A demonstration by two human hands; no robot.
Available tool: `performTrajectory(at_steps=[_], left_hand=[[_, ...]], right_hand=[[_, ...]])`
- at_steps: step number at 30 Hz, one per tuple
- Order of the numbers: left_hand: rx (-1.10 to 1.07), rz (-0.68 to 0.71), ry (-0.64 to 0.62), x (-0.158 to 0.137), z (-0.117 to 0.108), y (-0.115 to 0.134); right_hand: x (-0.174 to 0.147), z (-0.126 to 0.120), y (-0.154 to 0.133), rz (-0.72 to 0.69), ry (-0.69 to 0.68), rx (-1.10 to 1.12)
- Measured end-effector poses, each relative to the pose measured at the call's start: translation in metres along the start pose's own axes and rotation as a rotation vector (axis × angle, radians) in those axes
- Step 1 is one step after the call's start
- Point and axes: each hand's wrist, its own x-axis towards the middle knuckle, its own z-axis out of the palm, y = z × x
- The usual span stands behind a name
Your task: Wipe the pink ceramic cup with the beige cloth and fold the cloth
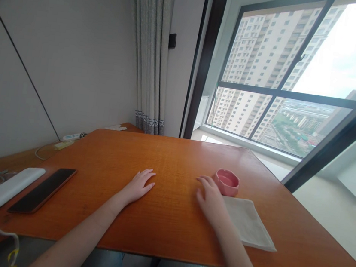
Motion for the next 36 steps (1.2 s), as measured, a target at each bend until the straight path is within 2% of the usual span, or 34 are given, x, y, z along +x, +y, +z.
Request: performTrajectory(at_steps=[3, 6, 9, 12, 17, 29, 36], left_hand=[[-0.240, 0.097, 0.005, 0.000, -0.004, 0.004], [-0.302, 0.121, -0.057, -0.001, -0.005, 0.005], [-0.261, 0.162, -0.068, -0.002, -0.004, 0.005], [-0.221, 0.179, -0.097, -0.004, -0.003, 0.005], [-0.137, 0.125, -0.119, -0.005, -0.004, 0.007], [-0.148, 0.117, -0.119, -0.003, -0.003, 0.006], [-0.187, 0.130, -0.120, -0.004, -0.004, 0.006]], right_hand=[[0.025, 0.038, -0.058, -0.134, -0.181, 0.159], [0.045, 0.077, -0.096, -0.205, -0.304, 0.234], [0.054, 0.108, -0.113, -0.224, -0.382, 0.308], [0.053, 0.127, -0.112, -0.174, -0.326, 0.439], [0.049, 0.134, -0.102, -0.124, -0.300, 0.563], [0.051, 0.137, -0.101, -0.138, -0.313, 0.516], [0.052, 0.124, -0.104, -0.149, -0.356, 0.476]])
